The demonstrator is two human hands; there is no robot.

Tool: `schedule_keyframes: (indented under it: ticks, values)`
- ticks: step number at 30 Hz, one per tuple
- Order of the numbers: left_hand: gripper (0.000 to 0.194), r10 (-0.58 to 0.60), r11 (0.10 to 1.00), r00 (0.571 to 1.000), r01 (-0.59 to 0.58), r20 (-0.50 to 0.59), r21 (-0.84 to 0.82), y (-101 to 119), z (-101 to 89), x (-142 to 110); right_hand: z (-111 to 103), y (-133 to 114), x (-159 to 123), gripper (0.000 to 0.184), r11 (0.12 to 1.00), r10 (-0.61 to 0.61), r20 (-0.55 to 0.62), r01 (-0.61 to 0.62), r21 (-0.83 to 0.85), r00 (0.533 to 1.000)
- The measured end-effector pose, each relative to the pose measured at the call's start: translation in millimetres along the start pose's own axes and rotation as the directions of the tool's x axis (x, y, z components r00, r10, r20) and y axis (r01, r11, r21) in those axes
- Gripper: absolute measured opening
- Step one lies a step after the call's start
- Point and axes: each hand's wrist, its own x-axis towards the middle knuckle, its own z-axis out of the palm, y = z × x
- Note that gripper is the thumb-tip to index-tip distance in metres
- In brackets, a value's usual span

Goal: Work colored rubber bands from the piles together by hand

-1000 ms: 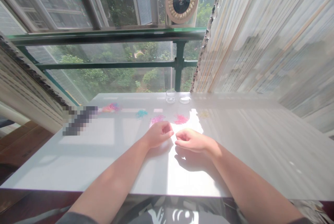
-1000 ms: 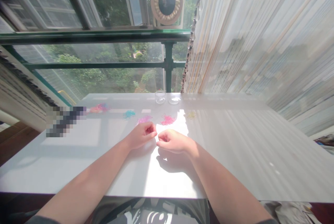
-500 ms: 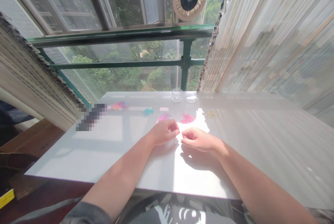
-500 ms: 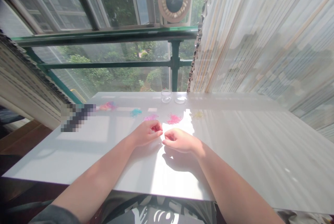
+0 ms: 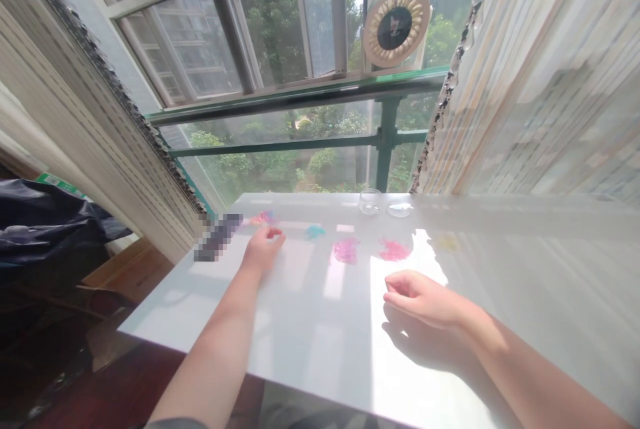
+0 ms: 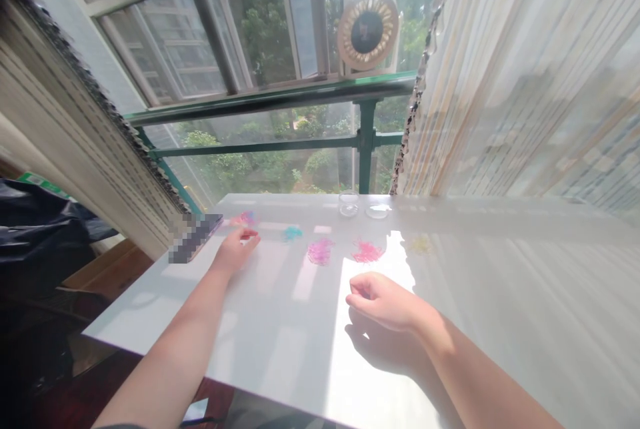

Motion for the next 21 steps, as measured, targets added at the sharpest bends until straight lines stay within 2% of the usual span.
schedule_keyframes:
  ticks: [3, 6, 10, 17, 21]
  values:
    - [0.036, -0.142, 0.974, 0.989, 0.145, -0.033, 0.171, -14, 1.5, 2, 0, 0, 1, 0.033, 1.0, -0.008, -0.007, 0.008, -0.018, 1.0]
    - [0.05, -0.215, 0.936, 0.976, 0.216, -0.035, 0.28, -11, 6.7, 3, 1, -1, 2, 0.033, 1.0, 0.0, -0.014, -0.001, -0.025, 1.0]
    - [0.054, -0.232, 0.917, 0.973, 0.22, -0.004, 0.333, -4, 11.2, 3, 1, -2, -1, 0.031, 0.999, 0.005, -0.022, -0.006, -0.035, 1.0]
    - [0.053, -0.189, 0.902, 0.982, 0.179, -0.014, 0.392, -1, 13.3, 6, 1, -5, -2, 0.03, 0.999, 0.008, -0.043, -0.01, -0.051, 0.999]
    - [0.052, -0.179, 0.915, 0.984, 0.174, -0.022, 0.364, -3, 13.2, 8, 1, -4, -1, 0.03, 0.998, -0.003, -0.05, 0.0, -0.062, 0.999]
